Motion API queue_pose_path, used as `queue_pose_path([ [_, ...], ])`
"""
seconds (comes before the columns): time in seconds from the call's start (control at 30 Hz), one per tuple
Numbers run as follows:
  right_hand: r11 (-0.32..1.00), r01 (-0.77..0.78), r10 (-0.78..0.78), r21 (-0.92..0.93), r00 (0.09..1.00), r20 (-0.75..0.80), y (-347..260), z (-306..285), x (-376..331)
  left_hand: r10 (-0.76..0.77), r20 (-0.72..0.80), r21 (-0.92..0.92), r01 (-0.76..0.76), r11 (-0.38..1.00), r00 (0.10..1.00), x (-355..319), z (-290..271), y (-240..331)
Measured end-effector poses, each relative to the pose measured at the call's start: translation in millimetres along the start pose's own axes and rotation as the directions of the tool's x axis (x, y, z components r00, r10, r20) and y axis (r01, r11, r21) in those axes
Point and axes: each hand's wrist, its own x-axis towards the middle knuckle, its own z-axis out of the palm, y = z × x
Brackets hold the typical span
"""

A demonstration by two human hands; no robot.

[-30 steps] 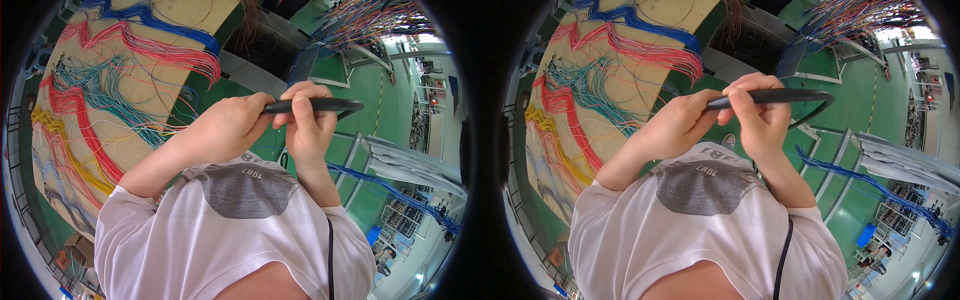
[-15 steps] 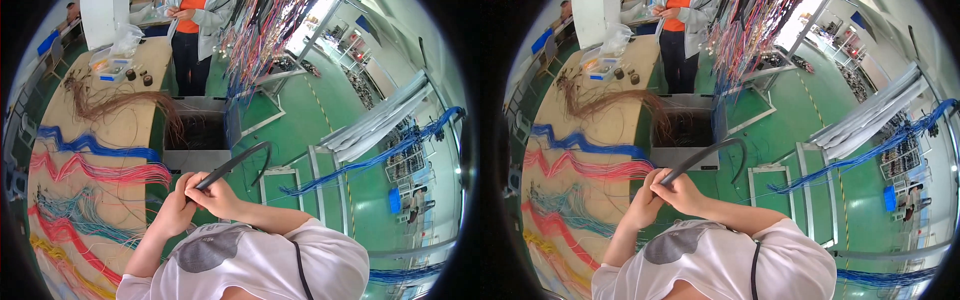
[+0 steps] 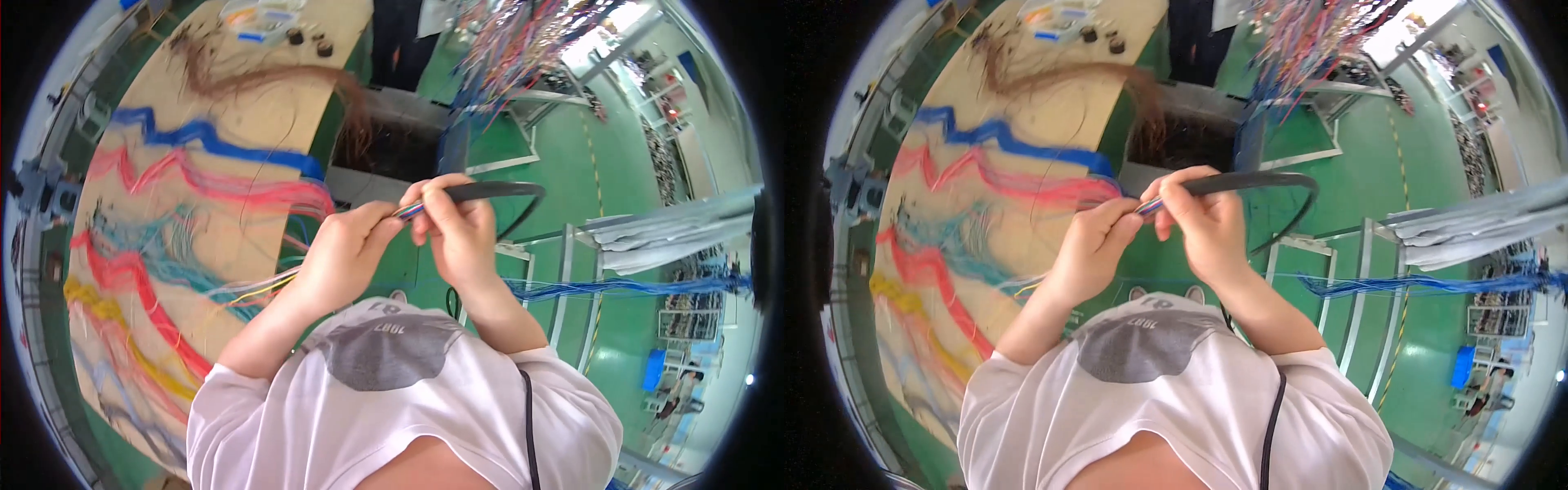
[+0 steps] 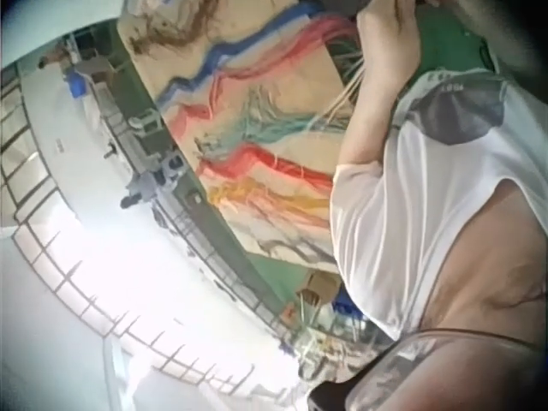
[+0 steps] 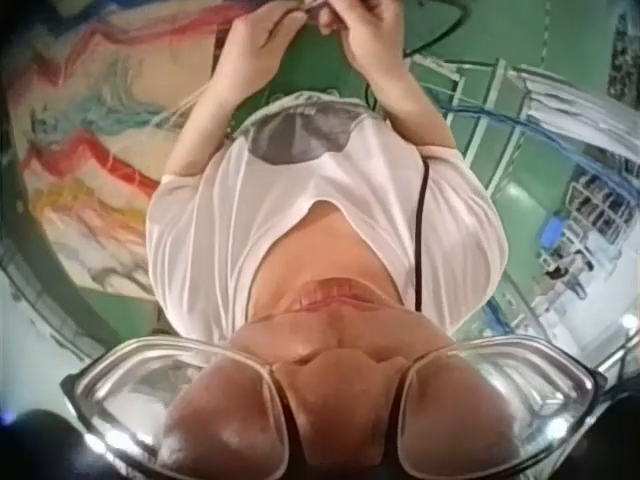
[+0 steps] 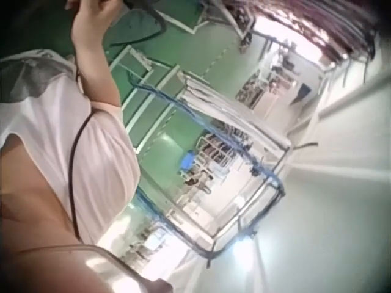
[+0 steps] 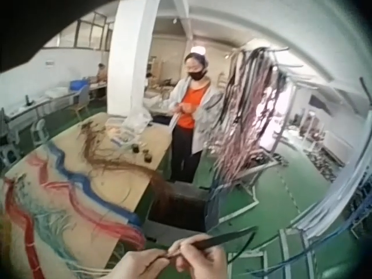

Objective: Sorting various colored wires and inserting them into a black cable sleeve.

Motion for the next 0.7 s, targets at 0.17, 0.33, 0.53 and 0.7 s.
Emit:
queue_pose_path([
  [0.17,0.959,-0.143,0.133,0.243,0.990,0.055,-13,2,5,0.042,-0.123,-0.054,-0.049,0.997,0.991,0,7,-1],
  [0.33,0.984,-0.128,0.128,0.127,0.992,0.008,-8,3,1,0.212,-0.169,0.230,-0.171,0.958,0.962,-3,15,-2],
  [0.53,0.995,-0.083,0.085,-0.056,0.996,0.027,-13,3,6,0.275,-0.216,0.183,-0.238,0.954,0.937,0,17,-12],
  [0.7,0.906,-0.053,0.051,0.420,0.999,0.016,-11,-1,11,0.108,-0.164,-0.296,-0.153,0.943,0.981,-1,22,-13],
])
